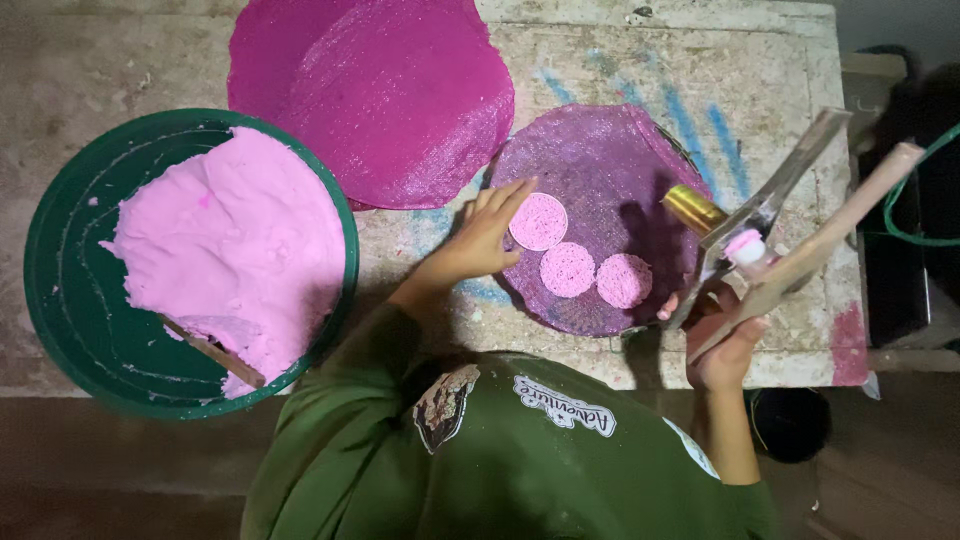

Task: The person places pink dough into a mold, presses it with a plunger, and ejects circular cakes onto a mesh-covered tray. They repeat this process multiple times, then cover the tray with a mesh lid and secure it with a green string before moving the tray to a steamer.

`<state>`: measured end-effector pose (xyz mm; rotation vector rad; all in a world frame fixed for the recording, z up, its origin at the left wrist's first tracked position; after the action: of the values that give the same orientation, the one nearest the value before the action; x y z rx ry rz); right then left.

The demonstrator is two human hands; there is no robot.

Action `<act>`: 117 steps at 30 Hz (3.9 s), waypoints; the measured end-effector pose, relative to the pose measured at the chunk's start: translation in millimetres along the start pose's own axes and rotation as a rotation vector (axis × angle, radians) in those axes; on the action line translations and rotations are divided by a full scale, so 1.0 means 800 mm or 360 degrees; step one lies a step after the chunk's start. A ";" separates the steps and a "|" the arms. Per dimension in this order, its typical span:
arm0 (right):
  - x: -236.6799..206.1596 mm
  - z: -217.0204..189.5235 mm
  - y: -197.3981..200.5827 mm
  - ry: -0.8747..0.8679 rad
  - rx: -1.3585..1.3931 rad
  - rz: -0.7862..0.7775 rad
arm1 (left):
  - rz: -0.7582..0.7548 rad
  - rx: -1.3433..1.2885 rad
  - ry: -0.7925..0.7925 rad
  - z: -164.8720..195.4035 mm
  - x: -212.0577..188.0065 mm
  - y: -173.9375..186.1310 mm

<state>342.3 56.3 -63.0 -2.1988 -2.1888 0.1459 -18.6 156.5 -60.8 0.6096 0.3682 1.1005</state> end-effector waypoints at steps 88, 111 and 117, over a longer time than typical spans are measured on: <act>0.136 -0.136 -0.154 -0.0706 -0.2374 -0.1025 | 0.0304 -0.3871 -0.0918 -0.025 0.120 -0.022; 0.149 -0.116 -0.163 -0.0597 -0.2324 -0.0936 | 0.0526 -0.3761 -0.0610 -0.036 0.130 0.009; 0.153 -0.109 -0.170 -0.0353 -0.2208 -0.0904 | 0.0477 -0.3596 -0.0649 -0.044 0.143 0.016</act>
<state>215.2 182.7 31.1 -1.6232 -3.4721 -1.6397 0.6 274.1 -78.2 -1.1699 -1.3085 0.9674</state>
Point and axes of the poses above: each hand's wrist, its own x-axis towards the middle knuckle, its own y-axis out of the back of the hand, z = x × y, the point moved 4 cm from there along x, towards the middle knuckle, and after that the axes turned 10 degrees about -x, right-handed, at the moved point
